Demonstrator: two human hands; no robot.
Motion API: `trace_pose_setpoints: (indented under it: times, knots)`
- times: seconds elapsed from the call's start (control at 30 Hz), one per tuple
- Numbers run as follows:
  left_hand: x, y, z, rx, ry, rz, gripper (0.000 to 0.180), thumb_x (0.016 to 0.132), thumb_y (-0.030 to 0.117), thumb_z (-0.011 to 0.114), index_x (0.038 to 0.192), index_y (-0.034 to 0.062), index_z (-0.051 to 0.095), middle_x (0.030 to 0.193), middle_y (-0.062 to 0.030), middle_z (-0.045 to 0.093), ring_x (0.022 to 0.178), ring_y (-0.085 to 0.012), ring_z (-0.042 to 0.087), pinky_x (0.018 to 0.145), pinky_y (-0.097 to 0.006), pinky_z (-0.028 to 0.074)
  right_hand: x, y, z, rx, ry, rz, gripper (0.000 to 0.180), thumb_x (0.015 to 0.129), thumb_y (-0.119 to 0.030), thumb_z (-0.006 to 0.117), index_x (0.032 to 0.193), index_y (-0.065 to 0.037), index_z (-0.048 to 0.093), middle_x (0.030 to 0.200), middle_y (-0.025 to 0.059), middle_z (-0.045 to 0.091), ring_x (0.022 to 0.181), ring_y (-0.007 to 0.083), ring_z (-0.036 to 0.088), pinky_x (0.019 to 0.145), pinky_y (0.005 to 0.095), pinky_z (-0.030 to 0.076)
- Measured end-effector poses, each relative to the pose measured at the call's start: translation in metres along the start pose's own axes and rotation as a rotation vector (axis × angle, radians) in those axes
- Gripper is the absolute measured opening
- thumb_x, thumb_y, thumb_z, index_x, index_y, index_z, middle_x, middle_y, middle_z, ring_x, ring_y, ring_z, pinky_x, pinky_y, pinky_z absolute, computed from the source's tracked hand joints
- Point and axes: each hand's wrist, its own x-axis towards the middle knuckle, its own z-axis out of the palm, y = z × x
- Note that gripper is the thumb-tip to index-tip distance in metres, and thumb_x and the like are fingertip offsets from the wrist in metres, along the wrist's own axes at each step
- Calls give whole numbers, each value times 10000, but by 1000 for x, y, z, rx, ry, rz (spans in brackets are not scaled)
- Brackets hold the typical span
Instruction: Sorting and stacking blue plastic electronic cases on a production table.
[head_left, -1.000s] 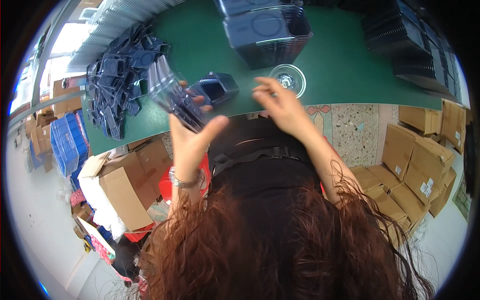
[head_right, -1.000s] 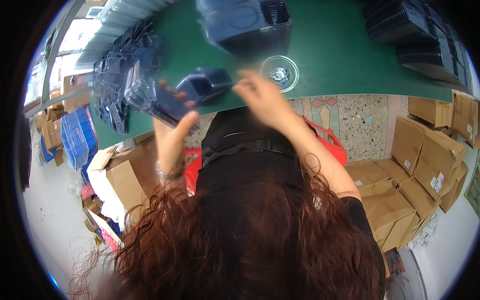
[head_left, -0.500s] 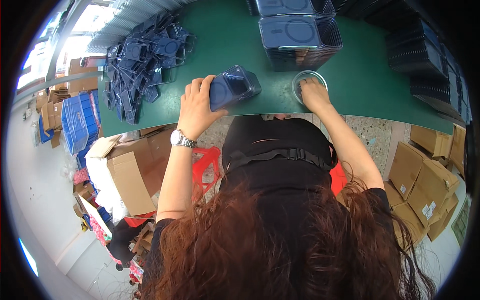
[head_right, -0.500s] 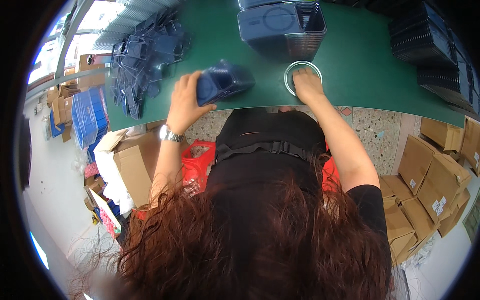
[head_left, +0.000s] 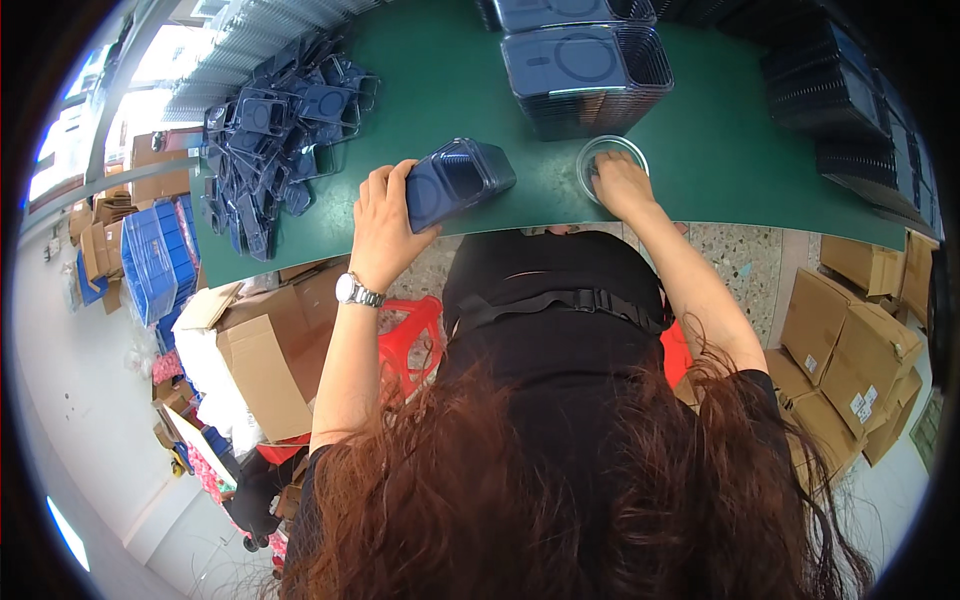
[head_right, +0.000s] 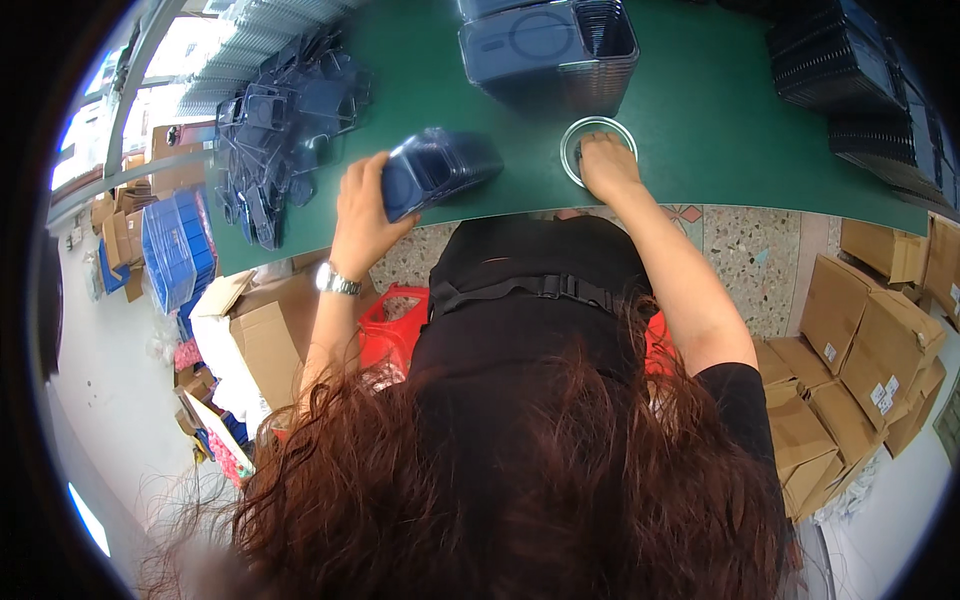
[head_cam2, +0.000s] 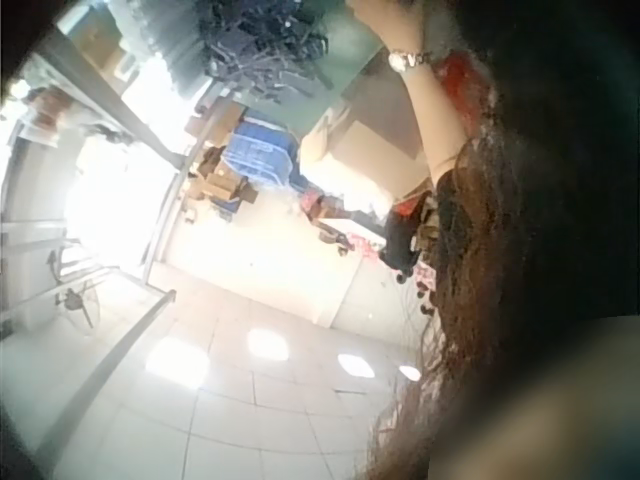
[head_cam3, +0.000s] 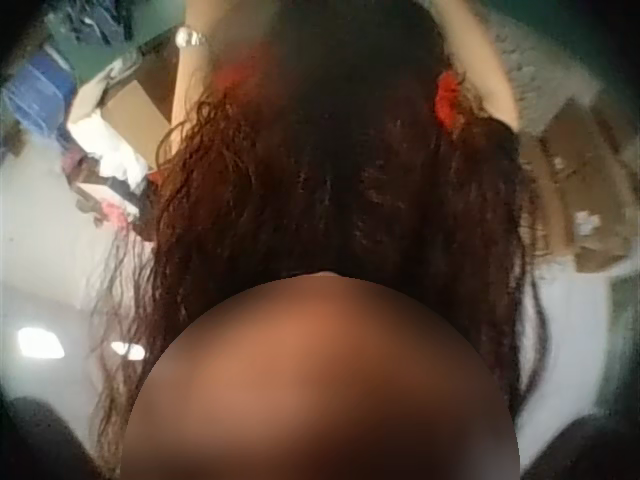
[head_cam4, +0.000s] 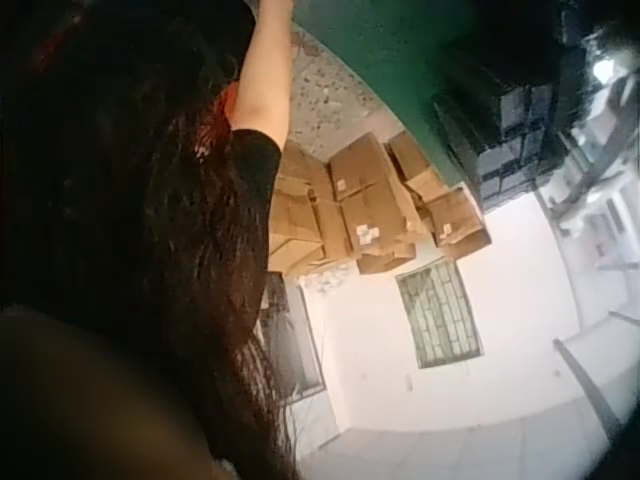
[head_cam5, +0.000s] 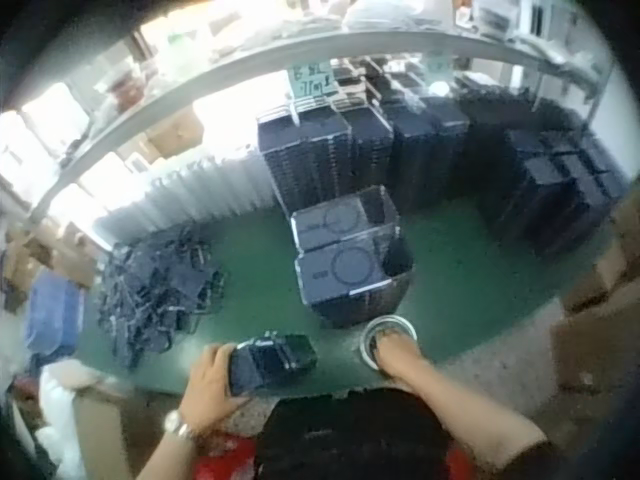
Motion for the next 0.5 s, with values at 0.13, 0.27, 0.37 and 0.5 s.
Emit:
trace_pose_setpoints:
  times: [0.13,0.27,0.37,0.5]
  knots:
    - [-1,-5,2,-35,6,3,886,608,136,856,1384,133,429,1292,-139,472,1227,-362,456,1020,-472,399,-1,-5,-2,75,-1,2,266,852,-125,617,1098,-24,628,1184,149,633,1149,335,577,938,451,496]
    - [0,-9,-3,-109,-21,22,899,603,135,860,1388,133,422,1304,-145,468,1235,-361,462,1029,-464,413,2,-3,1,75,29,-26,252,849,-92,608,1091,-34,641,1126,146,657,1095,328,602,904,442,519]
    - [0,-10,-3,-118,-32,30,905,602,141,864,1389,126,419,1310,-147,467,1228,-363,471,1020,-456,429,4,-1,5,96,56,-17,258,842,-51,561,1086,-34,644,1128,154,660,1086,338,608,899,445,519]
    - [0,-9,-3,-119,-35,32,907,603,150,867,1390,110,417,1309,-157,466,1224,-368,476,1025,-451,434,8,-1,11,101,40,32,267,841,-31,515,1074,-22,643,1136,176,657,1092,353,607,905,452,515]
